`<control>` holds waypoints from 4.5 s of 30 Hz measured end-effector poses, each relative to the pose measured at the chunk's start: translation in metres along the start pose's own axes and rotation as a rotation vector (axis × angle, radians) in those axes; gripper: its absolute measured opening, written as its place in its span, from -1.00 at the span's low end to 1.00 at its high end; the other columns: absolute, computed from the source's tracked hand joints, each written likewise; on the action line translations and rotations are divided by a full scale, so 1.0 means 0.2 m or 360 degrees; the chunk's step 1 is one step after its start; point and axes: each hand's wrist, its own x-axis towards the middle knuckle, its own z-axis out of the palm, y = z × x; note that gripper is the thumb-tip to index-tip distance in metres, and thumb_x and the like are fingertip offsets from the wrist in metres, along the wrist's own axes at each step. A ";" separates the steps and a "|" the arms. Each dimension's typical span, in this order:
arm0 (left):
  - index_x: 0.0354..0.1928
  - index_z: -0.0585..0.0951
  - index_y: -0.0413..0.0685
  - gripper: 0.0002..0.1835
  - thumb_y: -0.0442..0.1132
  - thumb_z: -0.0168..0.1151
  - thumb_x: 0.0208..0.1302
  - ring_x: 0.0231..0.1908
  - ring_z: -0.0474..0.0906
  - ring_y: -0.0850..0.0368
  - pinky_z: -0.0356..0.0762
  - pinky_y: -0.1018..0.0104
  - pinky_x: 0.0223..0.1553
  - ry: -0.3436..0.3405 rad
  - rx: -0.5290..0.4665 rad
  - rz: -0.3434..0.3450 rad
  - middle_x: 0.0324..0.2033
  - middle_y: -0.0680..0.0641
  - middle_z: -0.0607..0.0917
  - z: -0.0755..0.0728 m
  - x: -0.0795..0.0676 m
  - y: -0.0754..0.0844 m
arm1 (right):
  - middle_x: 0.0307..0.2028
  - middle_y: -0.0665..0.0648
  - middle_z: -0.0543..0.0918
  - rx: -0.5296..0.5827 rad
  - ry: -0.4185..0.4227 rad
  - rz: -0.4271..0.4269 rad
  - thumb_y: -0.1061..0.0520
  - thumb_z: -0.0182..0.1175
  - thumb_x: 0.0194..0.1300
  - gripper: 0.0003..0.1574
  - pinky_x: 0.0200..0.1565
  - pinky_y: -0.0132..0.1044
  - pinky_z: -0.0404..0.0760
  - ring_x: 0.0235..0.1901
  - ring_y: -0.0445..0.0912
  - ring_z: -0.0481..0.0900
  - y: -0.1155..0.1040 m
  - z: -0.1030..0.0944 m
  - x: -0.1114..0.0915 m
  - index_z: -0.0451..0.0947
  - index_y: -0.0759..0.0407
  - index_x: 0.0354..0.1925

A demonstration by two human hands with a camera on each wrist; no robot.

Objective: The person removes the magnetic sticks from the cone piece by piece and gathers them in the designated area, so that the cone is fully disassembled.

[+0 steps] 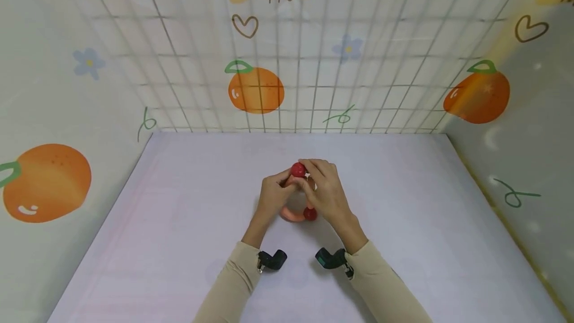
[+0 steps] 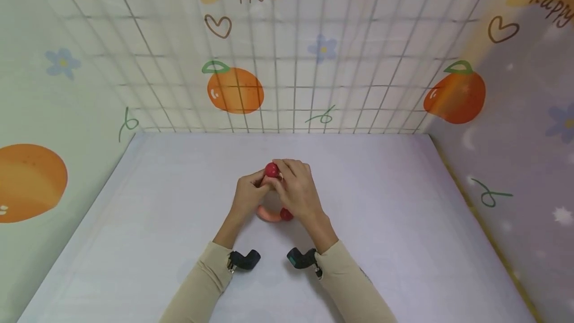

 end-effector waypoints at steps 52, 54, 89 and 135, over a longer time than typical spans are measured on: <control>0.04 0.74 -0.05 -0.69 -0.30 0.43 0.24 -0.30 0.50 0.16 0.40 0.55 -0.32 0.0221 0.0022 -0.0033 -0.07 -0.12 0.75 0.00 0.03 -0.18 | -0.11 0.23 0.65 -0.0234 -0.0685 0.0969 0.12 0.46 0.17 -0.56 -0.06 0.08 0.36 -0.09 0.08 0.60 0.39 -0.11 -0.17 0.65 0.24 0.01; 0.03 0.75 0.03 -0.70 -0.24 0.44 0.24 -0.29 0.50 0.17 0.41 0.54 -0.32 0.0223 0.0018 -0.0039 -0.08 -0.07 0.75 0.00 0.03 -0.20 | -0.10 0.23 0.65 -0.0235 -0.0687 0.0968 0.12 0.46 0.18 -0.55 -0.06 0.09 0.36 -0.08 0.09 0.60 0.39 -0.11 -0.17 0.64 0.25 0.02; 0.04 0.75 0.18 -0.69 -0.10 0.44 0.25 -0.34 0.50 0.19 0.43 0.49 -0.36 0.0185 0.0023 -0.0038 -0.09 0.04 0.75 -0.01 0.04 -0.24 | 0.11 0.33 0.49 -0.0209 -0.0398 0.1157 0.07 0.39 0.28 -0.35 0.12 0.20 0.17 0.07 0.19 0.47 0.57 -0.25 -0.17 0.46 0.27 0.26; 0.12 0.70 0.21 -0.66 -0.02 0.35 0.33 0.03 0.60 0.32 0.56 0.29 0.02 -0.0009 0.0276 0.0072 0.00 0.17 0.73 -0.08 0.07 -0.25 | -0.27 -0.07 0.63 0.0384 -0.0743 0.0542 0.15 0.42 0.24 -0.83 -0.09 -0.10 0.50 -0.20 -0.06 0.55 0.23 -0.33 0.02 0.65 0.07 -0.19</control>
